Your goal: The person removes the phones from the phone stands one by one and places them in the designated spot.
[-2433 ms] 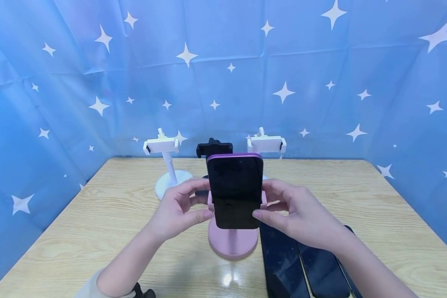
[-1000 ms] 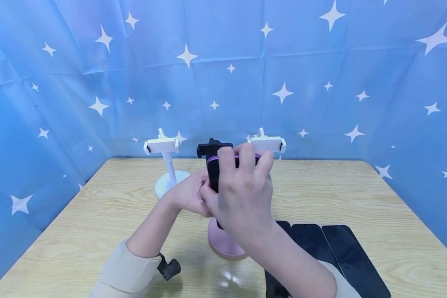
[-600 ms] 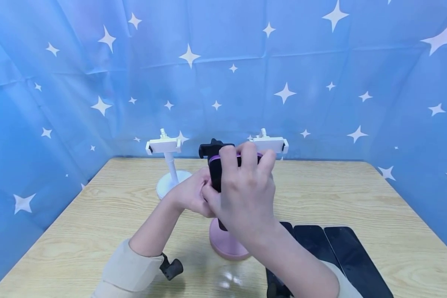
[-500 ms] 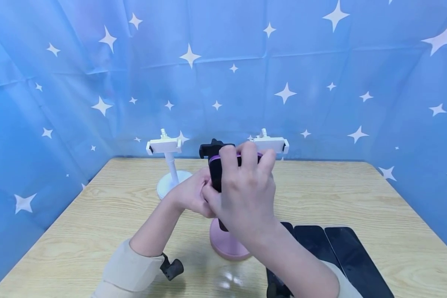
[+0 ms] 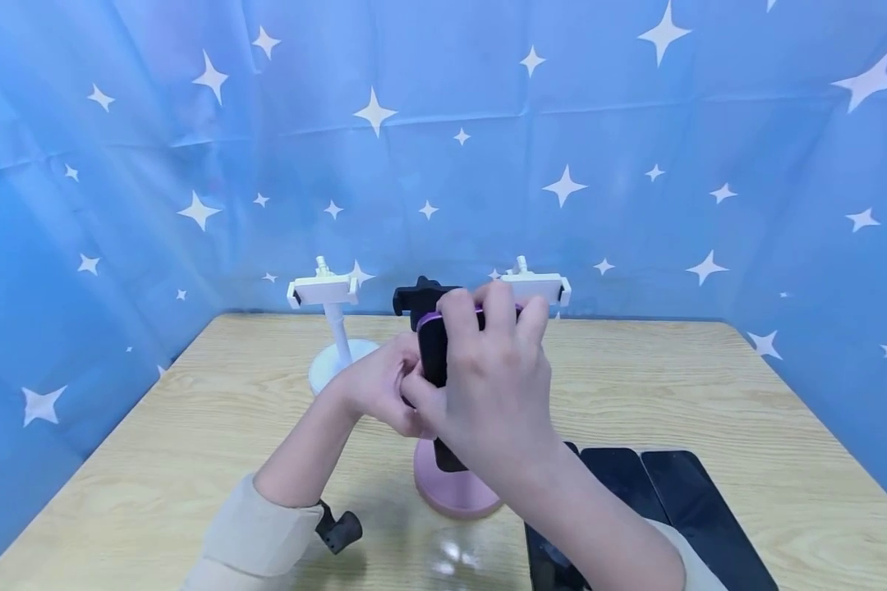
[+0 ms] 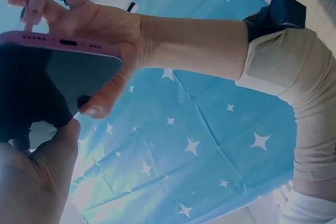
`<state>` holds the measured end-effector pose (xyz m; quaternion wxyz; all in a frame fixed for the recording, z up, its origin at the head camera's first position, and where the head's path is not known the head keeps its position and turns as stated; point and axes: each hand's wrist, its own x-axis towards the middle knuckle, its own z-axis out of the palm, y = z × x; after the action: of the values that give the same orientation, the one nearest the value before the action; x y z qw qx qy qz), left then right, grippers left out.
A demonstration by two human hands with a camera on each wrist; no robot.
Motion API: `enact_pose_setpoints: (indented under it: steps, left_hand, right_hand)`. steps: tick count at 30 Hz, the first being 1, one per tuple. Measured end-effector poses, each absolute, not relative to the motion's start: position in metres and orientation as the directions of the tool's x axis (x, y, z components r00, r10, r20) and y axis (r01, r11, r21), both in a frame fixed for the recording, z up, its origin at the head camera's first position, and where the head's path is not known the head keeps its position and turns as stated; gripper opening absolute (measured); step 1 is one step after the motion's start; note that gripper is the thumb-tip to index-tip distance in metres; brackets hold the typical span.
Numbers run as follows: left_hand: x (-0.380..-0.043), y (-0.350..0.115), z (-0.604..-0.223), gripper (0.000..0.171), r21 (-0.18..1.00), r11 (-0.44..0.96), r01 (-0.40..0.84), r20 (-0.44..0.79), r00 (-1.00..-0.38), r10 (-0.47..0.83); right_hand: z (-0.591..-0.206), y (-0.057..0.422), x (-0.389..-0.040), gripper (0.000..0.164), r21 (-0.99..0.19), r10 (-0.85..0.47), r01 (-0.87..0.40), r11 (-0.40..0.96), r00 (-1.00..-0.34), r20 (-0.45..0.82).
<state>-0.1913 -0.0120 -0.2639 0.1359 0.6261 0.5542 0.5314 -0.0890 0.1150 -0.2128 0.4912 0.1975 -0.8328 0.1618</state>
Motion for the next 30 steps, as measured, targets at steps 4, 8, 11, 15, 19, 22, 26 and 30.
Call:
enact_pose_setpoints:
  steps: [4,8,11,15,19,22,26,30]
  left_hand:
    - [-0.191,-0.013,-0.264,0.021,0.753,-0.348,0.558,0.516,-0.173,0.839]
    - [-0.192,-0.013,-0.265,0.024,0.745,-0.347,0.570,0.518,-0.167,0.839]
    - [-0.192,-0.012,-0.265,0.029,0.754,-0.354,0.554,0.512,-0.159,0.844]
    - [-0.193,-0.012,-0.266,0.037,0.766,-0.355,0.536,0.498,-0.147,0.854]
    - [-0.195,-0.011,-0.266,0.044,0.762,-0.337,0.552,0.486,-0.146,0.862]
    - [-0.196,-0.010,-0.266,0.046,0.764,-0.356,0.538,0.493,-0.131,0.860]
    - [-0.196,-0.009,-0.268,0.050,0.769,-0.385,0.510,0.506,-0.118,0.854]
    - [-0.194,-0.009,-0.269,0.060,0.786,-0.375,0.492,0.494,-0.137,0.858]
  right_hand:
    - [-0.213,0.117,-0.089,0.040,-0.053,-0.198,-0.490,0.870,-0.446,0.873]
    - [-0.213,0.118,-0.088,0.040,-0.042,-0.214,-0.493,0.869,-0.451,0.866]
    - [-0.213,0.118,-0.087,0.038,-0.061,-0.209,-0.516,0.854,-0.448,0.870]
    - [-0.213,0.117,-0.085,0.037,-0.083,-0.208,-0.545,0.834,-0.450,0.868]
    - [-0.211,0.116,-0.081,0.035,-0.081,-0.226,-0.561,0.824,-0.455,0.861]
    - [-0.212,0.117,-0.082,0.034,-0.084,-0.226,-0.576,0.813,-0.446,0.866]
    - [-0.266,0.151,-0.126,0.049,-0.084,-0.212,-0.564,0.821,-0.439,0.873]
    - [-0.348,0.204,-0.194,0.080,-0.082,-0.199,-0.545,0.834,-0.436,0.877]
